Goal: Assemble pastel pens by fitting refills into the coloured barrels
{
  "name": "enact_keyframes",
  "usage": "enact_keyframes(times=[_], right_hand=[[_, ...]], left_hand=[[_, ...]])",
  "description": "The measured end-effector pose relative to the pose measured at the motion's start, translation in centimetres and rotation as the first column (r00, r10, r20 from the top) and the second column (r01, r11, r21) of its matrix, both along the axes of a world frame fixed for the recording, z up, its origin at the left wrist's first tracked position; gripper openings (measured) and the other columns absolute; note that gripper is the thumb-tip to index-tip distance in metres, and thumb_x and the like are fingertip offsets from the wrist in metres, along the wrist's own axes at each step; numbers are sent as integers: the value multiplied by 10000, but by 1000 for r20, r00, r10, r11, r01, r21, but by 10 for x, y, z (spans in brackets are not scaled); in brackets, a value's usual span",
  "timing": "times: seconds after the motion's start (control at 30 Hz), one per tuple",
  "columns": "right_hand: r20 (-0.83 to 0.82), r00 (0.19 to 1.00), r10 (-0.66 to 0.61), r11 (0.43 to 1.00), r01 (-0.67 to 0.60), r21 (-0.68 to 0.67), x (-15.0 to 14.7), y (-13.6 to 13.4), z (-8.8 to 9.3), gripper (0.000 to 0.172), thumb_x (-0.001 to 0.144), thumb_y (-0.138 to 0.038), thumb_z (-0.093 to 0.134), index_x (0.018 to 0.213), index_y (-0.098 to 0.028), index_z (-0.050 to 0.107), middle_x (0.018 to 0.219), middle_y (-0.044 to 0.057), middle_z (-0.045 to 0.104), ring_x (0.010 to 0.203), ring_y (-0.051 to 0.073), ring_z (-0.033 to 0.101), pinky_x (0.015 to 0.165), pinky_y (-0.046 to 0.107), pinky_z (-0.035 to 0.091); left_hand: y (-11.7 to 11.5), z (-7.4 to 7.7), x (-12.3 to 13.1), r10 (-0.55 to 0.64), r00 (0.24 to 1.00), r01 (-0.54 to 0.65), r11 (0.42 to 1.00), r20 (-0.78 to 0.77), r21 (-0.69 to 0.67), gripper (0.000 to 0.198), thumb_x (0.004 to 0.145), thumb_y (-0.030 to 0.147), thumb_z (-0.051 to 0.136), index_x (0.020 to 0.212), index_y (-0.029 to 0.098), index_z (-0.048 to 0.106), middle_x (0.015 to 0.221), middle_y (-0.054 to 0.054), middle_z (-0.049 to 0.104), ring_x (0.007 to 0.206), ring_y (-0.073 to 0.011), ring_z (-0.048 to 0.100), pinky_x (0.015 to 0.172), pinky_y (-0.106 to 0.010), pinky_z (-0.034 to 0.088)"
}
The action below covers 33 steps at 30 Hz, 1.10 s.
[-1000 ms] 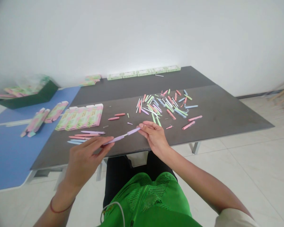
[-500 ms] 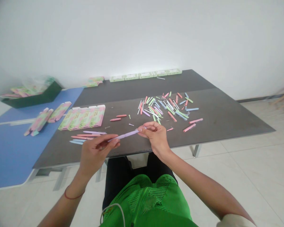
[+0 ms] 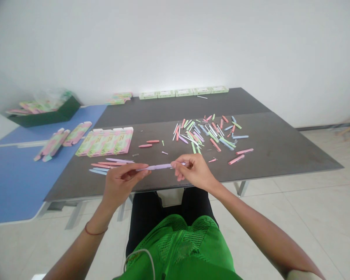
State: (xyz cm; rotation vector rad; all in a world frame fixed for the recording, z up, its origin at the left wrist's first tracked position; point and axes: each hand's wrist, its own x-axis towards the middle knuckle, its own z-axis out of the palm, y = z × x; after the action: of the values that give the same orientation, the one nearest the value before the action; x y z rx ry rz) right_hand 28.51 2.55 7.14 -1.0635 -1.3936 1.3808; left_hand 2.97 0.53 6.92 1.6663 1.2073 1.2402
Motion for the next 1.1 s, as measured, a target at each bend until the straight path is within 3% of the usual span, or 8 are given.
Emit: enact_keyframes(times=[0.13, 0.4, 0.53, 0.7, 0.77, 0.83, 1.0, 1.1], right_hand=[[20, 996, 92, 986, -88, -139, -4, 3, 4, 441, 755, -549, 844, 615, -156, 700, 494, 7, 657, 375, 110, 605, 362, 176, 478], [-101, 995, -17, 994, 5, -114, -13, -3, -1, 427, 699, -556, 886, 719, -147, 761, 579, 28, 708, 443, 141, 675, 433, 213, 550], [-99, 994, -46, 993, 35, -110, -15, -4, -1, 437, 699, -565, 881, 715, -146, 763, 574, 33, 706, 439, 142, 667, 430, 219, 539], [-80, 996, -31, 995, 23, -99, -14, -5, 0, 405, 689, -531, 899, 732, -148, 775, 593, 39, 720, 456, 148, 675, 447, 228, 548], [-77, 997, -33, 996, 26, -86, -14, -6, 0, 394, 698, -524, 896, 758, -150, 784, 606, 42, 729, 463, 148, 678, 454, 229, 553], [-71, 997, -35, 997, 29, -75, -14, -7, 0, 385, 707, -519, 892, 770, -153, 789, 614, 44, 734, 468, 147, 679, 459, 229, 554], [-59, 998, -32, 997, 28, -68, -14, -8, 0, 372, 723, -516, 882, 775, -160, 787, 620, 42, 738, 474, 148, 680, 459, 229, 549], [-60, 998, -32, 998, 28, -61, -13, -9, -1, 368, 731, -514, 877, 774, -160, 785, 628, 45, 742, 483, 151, 686, 467, 231, 552]], left_hand=[[1, 4, -3, -25, 999, 29, 996, -47, 79, 147, 849, 292, 811, 962, 199, 819, 1011, -70, 822, 920, -208, 788, 862, -324, 670], [-1, 8, 0, 1, 1000, 1, 997, -25, 77, 173, 892, 313, 778, 1006, 183, 788, 977, -71, 817, 888, -204, 794, 889, -330, 659], [-1, 8, -3, -58, 998, 58, 998, 7, 27, 643, 800, 337, 868, 1376, 211, 614, 1268, -129, 746, 1129, -263, 747, 961, -380, 637], [0, 12, -6, -76, 993, 67, 993, -87, -99, 272, 988, 415, 634, 971, 165, 741, 791, -57, 772, 688, -180, 763, 659, -267, 647], [1, 15, -7, -91, 991, 86, 995, -98, -52, 226, 902, 378, 757, 1015, 182, 744, 976, -74, 790, 873, -201, 781, 816, -297, 654], [2, 17, -8, -104, 992, 101, 994, -73, -53, 452, 821, 354, 842, 1225, 218, 690, 1202, -95, 757, 1041, -227, 761, 903, -328, 643], [2, 15, -7, -151, 980, 137, 984, -127, -112, 217, 947, 384, 691, 1029, 188, 735, 897, -73, 783, 795, -194, 772, 744, -301, 658], [1, 15, -4, -138, 987, 134, 989, -78, -56, 525, 795, 332, 859, 1267, 226, 657, 1223, -116, 746, 1035, -240, 759, 882, -360, 652]])
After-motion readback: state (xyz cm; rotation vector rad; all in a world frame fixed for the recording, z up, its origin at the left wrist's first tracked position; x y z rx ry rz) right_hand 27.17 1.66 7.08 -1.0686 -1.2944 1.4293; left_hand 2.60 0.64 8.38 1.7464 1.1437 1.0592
